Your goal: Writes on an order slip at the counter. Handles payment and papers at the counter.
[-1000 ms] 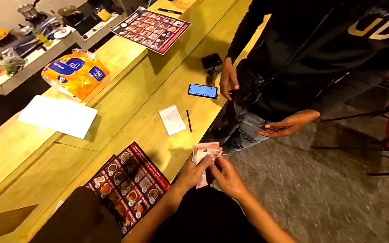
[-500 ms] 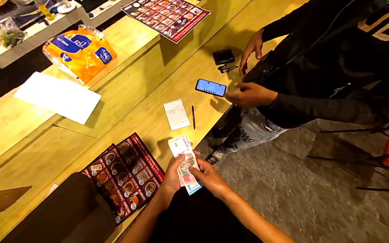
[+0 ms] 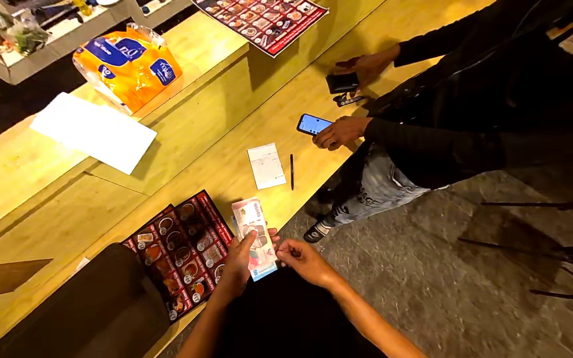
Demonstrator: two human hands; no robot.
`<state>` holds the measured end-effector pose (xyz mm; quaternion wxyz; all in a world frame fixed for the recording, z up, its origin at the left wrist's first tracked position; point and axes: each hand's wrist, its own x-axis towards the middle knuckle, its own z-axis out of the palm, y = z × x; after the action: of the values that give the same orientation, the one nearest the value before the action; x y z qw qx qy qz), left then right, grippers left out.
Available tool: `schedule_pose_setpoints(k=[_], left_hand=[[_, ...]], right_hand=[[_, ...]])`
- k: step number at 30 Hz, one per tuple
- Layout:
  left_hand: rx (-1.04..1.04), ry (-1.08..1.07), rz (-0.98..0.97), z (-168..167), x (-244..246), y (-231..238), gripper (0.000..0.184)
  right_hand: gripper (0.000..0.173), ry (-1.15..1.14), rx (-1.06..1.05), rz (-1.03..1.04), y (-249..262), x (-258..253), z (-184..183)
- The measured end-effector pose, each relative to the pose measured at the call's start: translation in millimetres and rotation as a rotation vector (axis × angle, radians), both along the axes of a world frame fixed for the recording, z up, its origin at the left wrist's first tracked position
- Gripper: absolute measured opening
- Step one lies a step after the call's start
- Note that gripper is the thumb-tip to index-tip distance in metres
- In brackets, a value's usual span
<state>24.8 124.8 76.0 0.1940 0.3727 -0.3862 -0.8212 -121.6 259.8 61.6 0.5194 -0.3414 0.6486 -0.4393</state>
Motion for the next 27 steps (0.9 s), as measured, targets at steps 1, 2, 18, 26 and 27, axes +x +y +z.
schedule_pose_setpoints(k=[1, 2, 18, 26, 27], left_hand=[[0.006, -0.029, 0.018, 1, 1, -1, 0.033], [0.007, -0.057, 0.034, 1, 2, -1, 0.03], [-0.037, -0.268, 0.178, -5, 9, 1, 0.035], [0.029, -0.287, 0.231, -6, 36, 0, 0.029], [0.025, -0.309, 0.24, -8, 39, 0, 0.03]], right_hand=[[0.024, 0.027, 0.004, -0.028, 0, -3, 0], [0.025, 0.047, -0.002, -0.057, -2, -5, 1], [0.051, 0.516, 0.083, -0.158, -104, -55, -35], [0.035, 0.963, 0.032, 0.056, -173, -97, -75], [0.033, 0.98, 0.028, 0.073, -175, -103, -75]])
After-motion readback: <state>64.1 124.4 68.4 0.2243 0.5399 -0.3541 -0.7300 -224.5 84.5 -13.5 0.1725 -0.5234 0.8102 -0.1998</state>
